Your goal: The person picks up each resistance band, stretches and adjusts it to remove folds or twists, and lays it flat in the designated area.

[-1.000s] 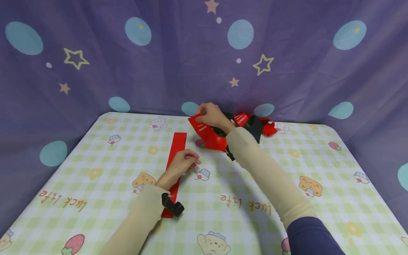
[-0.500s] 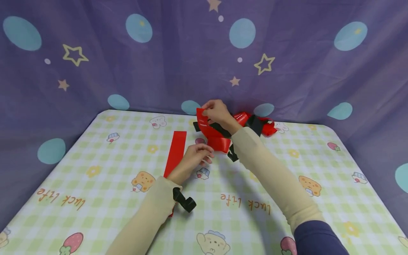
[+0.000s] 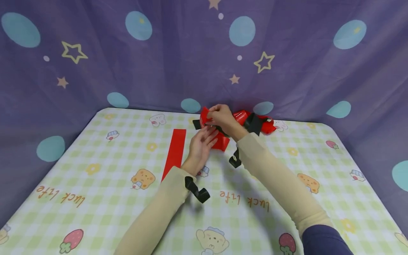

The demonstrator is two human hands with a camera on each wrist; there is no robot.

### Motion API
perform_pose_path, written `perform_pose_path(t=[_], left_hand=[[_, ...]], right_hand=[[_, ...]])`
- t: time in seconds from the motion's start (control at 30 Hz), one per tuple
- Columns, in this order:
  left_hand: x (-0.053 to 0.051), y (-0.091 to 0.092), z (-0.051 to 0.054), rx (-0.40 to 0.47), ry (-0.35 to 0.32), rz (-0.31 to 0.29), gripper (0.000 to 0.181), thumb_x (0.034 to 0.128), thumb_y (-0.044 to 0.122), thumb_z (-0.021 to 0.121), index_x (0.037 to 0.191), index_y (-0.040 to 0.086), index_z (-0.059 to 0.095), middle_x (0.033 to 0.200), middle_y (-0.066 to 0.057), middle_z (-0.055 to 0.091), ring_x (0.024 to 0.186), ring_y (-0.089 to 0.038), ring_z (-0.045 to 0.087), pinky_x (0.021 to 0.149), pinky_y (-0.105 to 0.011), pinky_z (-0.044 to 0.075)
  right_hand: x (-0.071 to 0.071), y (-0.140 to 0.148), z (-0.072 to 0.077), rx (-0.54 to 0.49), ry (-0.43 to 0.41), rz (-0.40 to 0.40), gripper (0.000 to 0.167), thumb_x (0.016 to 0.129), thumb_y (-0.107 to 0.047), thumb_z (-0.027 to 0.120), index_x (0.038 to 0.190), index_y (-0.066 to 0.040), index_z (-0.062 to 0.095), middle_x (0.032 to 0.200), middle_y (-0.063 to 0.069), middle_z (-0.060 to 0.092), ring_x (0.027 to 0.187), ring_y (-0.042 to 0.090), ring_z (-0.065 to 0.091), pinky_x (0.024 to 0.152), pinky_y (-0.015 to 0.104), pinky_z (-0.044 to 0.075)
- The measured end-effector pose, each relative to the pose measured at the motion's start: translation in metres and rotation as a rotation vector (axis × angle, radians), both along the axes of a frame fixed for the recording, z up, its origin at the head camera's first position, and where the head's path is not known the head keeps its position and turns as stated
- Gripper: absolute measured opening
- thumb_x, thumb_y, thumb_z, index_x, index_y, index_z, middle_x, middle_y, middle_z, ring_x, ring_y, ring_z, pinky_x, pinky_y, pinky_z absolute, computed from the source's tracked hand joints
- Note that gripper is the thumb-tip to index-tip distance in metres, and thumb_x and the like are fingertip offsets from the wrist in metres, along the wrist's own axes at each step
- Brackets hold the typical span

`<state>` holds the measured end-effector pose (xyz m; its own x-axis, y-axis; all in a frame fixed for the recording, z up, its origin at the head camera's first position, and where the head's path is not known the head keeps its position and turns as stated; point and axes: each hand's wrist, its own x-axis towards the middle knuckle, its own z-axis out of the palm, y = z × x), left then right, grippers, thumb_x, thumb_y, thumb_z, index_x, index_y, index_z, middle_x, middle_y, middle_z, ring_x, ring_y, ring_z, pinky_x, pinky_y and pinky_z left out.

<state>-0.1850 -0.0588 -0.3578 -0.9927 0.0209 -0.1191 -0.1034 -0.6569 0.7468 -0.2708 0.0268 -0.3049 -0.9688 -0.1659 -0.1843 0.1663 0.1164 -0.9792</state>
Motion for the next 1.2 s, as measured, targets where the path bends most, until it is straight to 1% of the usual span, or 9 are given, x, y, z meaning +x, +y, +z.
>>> perform_pose_path(t=[0.27, 0.47, 0.57, 0.67, 0.77, 0.83, 0.93, 1.03, 1.2], left_hand=[[-0.004, -0.003, -0.003, 0.033, 0.037, 0.042, 0.053, 0.1002, 0.018, 0.027, 0.149, -0.001, 0.019, 0.155, -0.015, 0.027, 0.141, -0.029, 0.032, 0.117, -0.037, 0.025], [-0.007, -0.006, -0.003, 0.051, 0.012, 0.041, 0.055, 0.1003, 0.019, 0.029, 0.150, -0.001, 0.014, 0.156, -0.016, 0.024, 0.143, -0.029, 0.028, 0.118, -0.036, 0.024], [-0.009, -0.007, -0.005, 0.063, -0.012, 0.038, 0.053, 0.0988, 0.017, 0.033, 0.147, -0.001, 0.021, 0.152, -0.015, 0.033, 0.138, -0.027, 0.036, 0.116, -0.034, 0.027], [-0.012, -0.010, -0.005, 0.055, -0.022, 0.067, 0.031, 0.0966, 0.012, 0.037, 0.125, 0.001, 0.045, 0.119, -0.008, 0.060, 0.108, -0.016, 0.058, 0.103, -0.028, 0.042], [-0.017, -0.013, -0.006, 0.023, -0.014, 0.096, 0.011, 0.0948, 0.005, 0.040, 0.098, 0.004, 0.051, 0.080, 0.001, 0.058, 0.073, -0.009, 0.054, 0.079, -0.022, 0.048], [-0.020, -0.015, -0.008, 0.010, -0.017, 0.103, 0.011, 0.0940, 0.002, 0.040, 0.093, 0.005, 0.051, 0.072, 0.002, 0.055, 0.064, -0.009, 0.049, 0.069, -0.020, 0.047], [-0.022, -0.018, -0.011, 0.011, -0.040, 0.083, 0.028, 0.0942, -0.001, 0.039, 0.119, -0.004, 0.051, 0.098, -0.003, 0.059, 0.079, -0.011, 0.055, 0.076, -0.019, 0.051], [-0.023, -0.021, -0.011, 0.045, -0.066, 0.062, 0.048, 0.0941, -0.002, 0.038, 0.142, -0.005, 0.034, 0.132, -0.009, 0.047, 0.105, -0.016, 0.050, 0.097, -0.023, 0.048], [-0.024, -0.022, -0.008, 0.068, -0.056, 0.027, 0.057, 0.0922, -0.007, 0.036, 0.147, -0.005, 0.024, 0.151, -0.013, 0.029, 0.127, -0.021, 0.036, 0.112, -0.031, 0.033]], right_hand=[[0.014, 0.010, -0.005, -0.149, -0.055, -0.089, 0.031, 0.082, 0.010, 0.058, 0.109, -0.001, 0.046, 0.095, 0.009, 0.052, 0.079, 0.018, 0.057, 0.088, 0.037, 0.055], [0.024, 0.013, -0.018, -0.134, -0.101, -0.111, 0.044, 0.081, 0.009, 0.059, 0.123, 0.001, 0.046, 0.103, 0.011, 0.056, 0.079, 0.016, 0.057, 0.083, 0.031, 0.056], [0.029, 0.014, -0.027, -0.169, -0.118, -0.097, 0.044, 0.082, 0.009, 0.058, 0.124, 0.003, 0.045, 0.112, 0.016, 0.056, 0.076, 0.016, 0.059, 0.088, 0.036, 0.055], [0.034, 0.014, -0.033, -0.217, -0.123, -0.082, 0.040, 0.083, 0.009, 0.056, 0.121, 0.005, 0.045, 0.109, 0.016, 0.056, 0.069, 0.014, 0.060, 0.084, 0.035, 0.056], [0.039, 0.013, -0.039, -0.257, -0.115, -0.089, 0.034, 0.084, 0.010, 0.054, 0.117, 0.006, 0.046, 0.095, 0.013, 0.056, 0.061, 0.012, 0.060, 0.070, 0.027, 0.058], [0.043, 0.013, -0.042, -0.276, -0.109, -0.101, 0.032, 0.085, 0.010, 0.052, 0.115, 0.006, 0.046, 0.086, 0.010, 0.055, 0.059, 0.012, 0.060, 0.062, 0.023, 0.057], [0.050, 0.011, -0.047, -0.280, -0.109, -0.111, 0.029, 0.085, 0.009, 0.051, 0.113, 0.006, 0.048, 0.080, 0.009, 0.055, 0.057, 0.011, 0.061, 0.058, 0.021, 0.056], [0.057, 0.011, -0.049, -0.267, -0.115, -0.112, 0.029, 0.084, 0.008, 0.053, 0.113, 0.006, 0.048, 0.088, 0.011, 0.058, 0.060, 0.012, 0.063, 0.060, 0.022, 0.057], [0.069, 0.014, -0.052, -0.265, -0.110, -0.114, 0.029, 0.084, 0.009, 0.055, 0.112, 0.006, 0.048, 0.099, 0.017, 0.059, 0.065, 0.013, 0.063, 0.061, 0.022, 0.057]])
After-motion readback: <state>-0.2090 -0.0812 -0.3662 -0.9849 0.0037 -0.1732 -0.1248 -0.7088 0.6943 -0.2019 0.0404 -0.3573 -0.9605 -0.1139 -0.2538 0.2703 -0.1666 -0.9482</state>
